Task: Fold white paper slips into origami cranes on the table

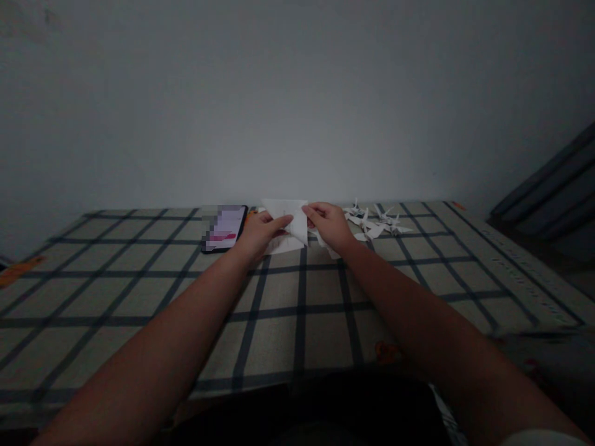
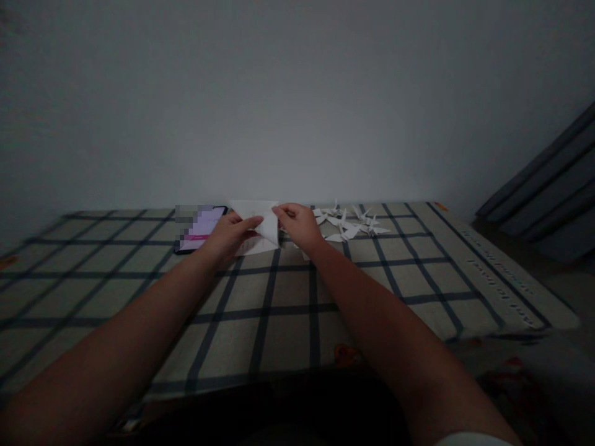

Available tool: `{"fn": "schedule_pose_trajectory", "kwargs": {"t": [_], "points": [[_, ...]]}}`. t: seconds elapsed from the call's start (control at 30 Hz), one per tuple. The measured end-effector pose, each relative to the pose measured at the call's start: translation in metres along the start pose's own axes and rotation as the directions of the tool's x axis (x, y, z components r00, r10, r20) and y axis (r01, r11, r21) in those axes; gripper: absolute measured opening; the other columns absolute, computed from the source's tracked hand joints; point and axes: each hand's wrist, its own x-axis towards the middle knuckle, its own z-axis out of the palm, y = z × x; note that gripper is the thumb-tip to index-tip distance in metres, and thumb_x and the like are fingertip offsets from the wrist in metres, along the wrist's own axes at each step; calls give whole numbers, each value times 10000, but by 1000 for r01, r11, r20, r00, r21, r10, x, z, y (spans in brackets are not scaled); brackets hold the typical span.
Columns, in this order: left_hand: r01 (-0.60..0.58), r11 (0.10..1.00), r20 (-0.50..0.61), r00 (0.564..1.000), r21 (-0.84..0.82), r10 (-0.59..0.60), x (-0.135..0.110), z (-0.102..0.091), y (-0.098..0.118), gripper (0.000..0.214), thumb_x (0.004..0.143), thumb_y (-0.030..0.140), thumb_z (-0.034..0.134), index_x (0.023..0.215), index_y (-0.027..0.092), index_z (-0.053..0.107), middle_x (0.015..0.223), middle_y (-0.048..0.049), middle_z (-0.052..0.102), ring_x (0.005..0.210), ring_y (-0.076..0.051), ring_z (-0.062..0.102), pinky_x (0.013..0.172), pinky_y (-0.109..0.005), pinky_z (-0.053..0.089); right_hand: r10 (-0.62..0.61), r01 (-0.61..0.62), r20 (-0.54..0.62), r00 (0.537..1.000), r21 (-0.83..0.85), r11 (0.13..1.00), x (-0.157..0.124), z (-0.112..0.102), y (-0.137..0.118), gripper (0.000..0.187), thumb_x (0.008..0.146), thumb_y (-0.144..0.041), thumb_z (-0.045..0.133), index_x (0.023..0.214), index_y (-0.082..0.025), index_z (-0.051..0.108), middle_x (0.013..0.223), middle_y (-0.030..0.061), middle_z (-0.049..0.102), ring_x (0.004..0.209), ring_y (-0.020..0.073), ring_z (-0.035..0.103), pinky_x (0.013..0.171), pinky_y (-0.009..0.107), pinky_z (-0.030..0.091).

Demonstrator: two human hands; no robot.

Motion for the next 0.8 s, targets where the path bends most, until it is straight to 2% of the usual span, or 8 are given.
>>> {"fn": "schedule_pose_trajectory", "kwargs": {"t": [0.27, 0.53, 0.8], "points": [[-33, 998, -17, 999, 53, 34, 4, -5, -6, 429, 620, 419, 886, 901, 113, 780, 961, -147, 774, 799, -249, 716, 789, -376, 568, 45, -45, -1, 999, 51, 998, 2, 2, 4, 290, 817, -468, 672, 868, -182, 684, 715, 7, 653, 635, 115, 589, 625, 259, 505], [-21, 998, -53, 998, 63, 24, 2, -3, -4, 412, 602, 398, 896, 877, 118, 770, 923, -137, 771, 792, -257, 715, 778, -384, 570, 50, -51, 12, 999, 22, 998, 1, 1, 0, 276, 838, -446, 652, 817, -174, 687, 678, 13, 648, 626, 124, 599, 624, 271, 513], [-36, 996, -30, 999, 87, 39, 0, -3, -1, 422, 611, 414, 889, 888, 117, 776, 940, -139, 770, 772, -238, 707, 756, -360, 561, 42, -43, 11, 999, 47, 998, 0, 1, 2, 293, 829, -465, 655, 794, -175, 676, 675, 10, 653, 617, 116, 601, 610, 254, 514]]}}
